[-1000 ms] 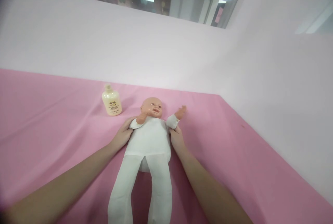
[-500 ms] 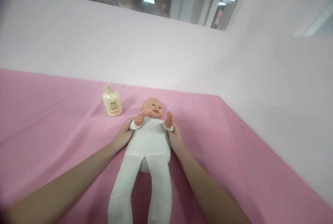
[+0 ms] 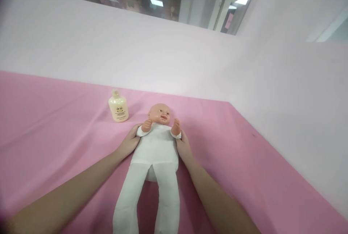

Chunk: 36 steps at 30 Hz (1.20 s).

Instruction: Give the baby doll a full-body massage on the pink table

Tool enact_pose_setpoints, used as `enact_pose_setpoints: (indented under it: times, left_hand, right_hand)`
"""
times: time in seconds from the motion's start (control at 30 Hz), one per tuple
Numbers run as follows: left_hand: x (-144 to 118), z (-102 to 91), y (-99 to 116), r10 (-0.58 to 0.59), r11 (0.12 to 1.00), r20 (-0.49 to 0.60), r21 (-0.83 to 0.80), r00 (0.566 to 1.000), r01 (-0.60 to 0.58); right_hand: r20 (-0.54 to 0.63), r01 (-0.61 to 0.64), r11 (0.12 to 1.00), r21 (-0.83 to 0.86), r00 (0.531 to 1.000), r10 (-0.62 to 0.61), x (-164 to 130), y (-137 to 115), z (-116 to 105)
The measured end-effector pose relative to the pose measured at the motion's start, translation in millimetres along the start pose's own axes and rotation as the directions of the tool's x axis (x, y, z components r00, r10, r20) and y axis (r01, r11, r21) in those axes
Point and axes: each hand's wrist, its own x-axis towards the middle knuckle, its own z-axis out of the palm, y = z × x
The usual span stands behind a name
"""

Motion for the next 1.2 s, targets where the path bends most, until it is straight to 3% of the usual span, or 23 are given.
enact_pose_setpoints:
  times: [1.2]
  left_hand:
    - [0.1, 0.7, -1.5, 0.012, 1.000, -0.018, -0.008, 1.000, -0.012]
  right_hand:
    - [-0.010, 0.046, 0.998, -0.042, 0.999, -0.046, -1.7, -5.8, 1.2]
